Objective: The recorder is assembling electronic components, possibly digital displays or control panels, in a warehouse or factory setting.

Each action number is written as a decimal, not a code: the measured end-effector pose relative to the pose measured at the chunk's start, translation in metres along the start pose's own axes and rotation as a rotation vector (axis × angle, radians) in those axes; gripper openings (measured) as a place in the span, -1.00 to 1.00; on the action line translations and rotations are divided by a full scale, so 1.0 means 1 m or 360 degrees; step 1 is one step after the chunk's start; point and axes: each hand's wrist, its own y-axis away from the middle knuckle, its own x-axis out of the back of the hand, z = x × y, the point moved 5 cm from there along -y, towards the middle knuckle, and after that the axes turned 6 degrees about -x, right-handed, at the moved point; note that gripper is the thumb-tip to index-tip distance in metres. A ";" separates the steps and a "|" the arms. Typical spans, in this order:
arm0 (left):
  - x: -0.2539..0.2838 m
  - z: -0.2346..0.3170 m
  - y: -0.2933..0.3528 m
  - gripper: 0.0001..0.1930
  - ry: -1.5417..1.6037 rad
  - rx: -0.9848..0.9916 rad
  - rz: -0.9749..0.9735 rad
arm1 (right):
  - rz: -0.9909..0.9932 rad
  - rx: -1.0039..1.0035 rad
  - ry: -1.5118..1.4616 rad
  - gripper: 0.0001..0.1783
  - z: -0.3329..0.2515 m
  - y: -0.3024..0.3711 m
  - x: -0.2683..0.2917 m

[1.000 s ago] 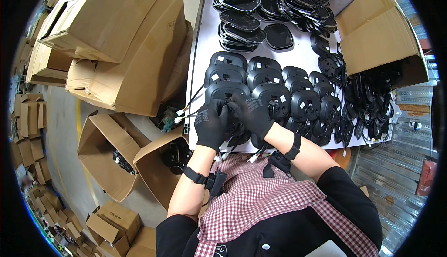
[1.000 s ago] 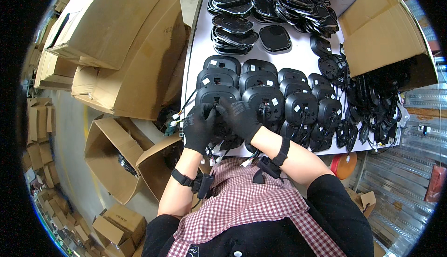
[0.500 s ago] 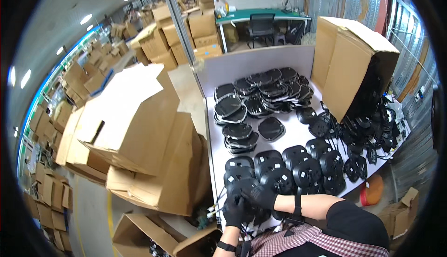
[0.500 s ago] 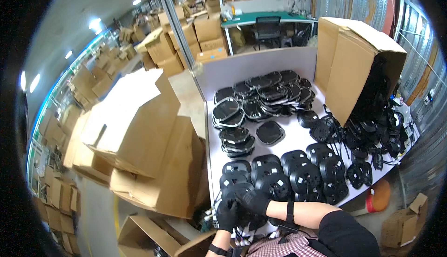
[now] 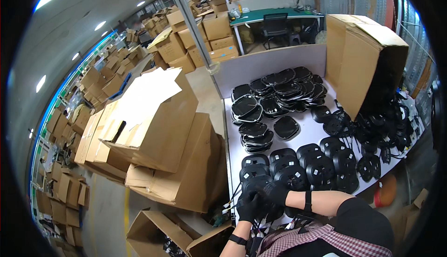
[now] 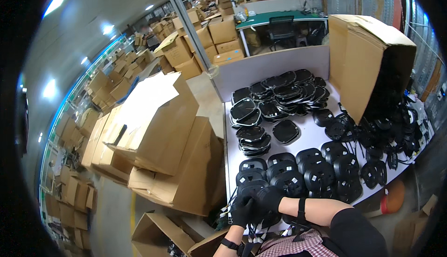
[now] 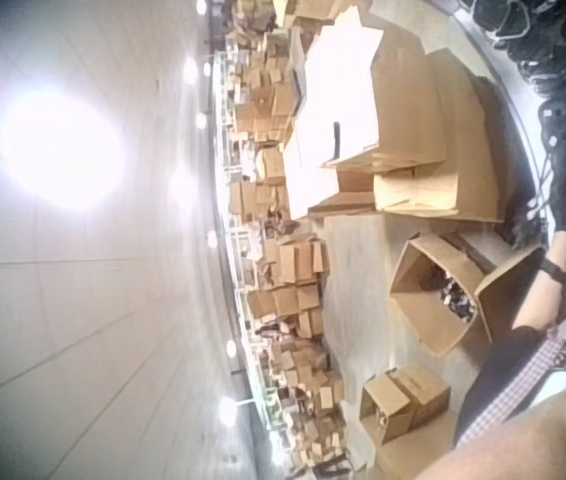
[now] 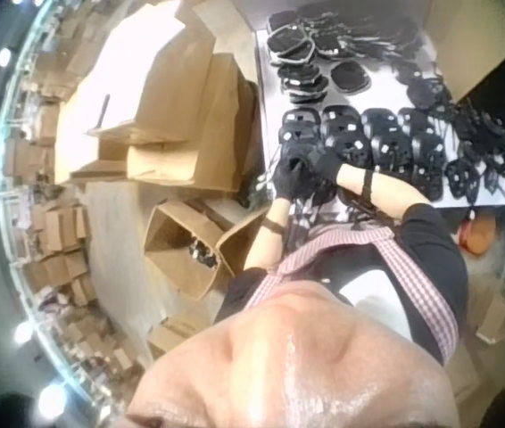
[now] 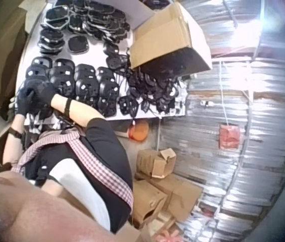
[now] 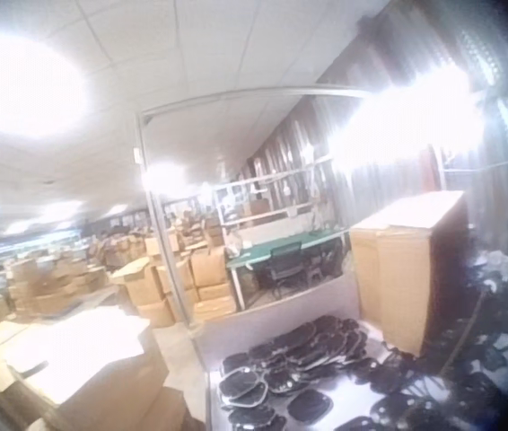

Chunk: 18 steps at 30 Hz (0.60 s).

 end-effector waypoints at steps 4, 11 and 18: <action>-0.001 0.013 0.000 -0.76 -0.0180 -0.0171 0.0019 | 0.0117 -0.0069 -0.0068 -0.52 0.045 0.002 -0.035; -0.005 0.003 0.003 -0.67 -0.0493 -0.0209 0.0147 | 0.0013 0.0006 0.0132 -0.52 0.064 -0.002 -0.059; -0.003 0.012 0.000 -0.67 -0.0465 -0.0269 0.0006 | 0.0062 -0.0037 -0.0208 -0.51 0.039 0.002 -0.024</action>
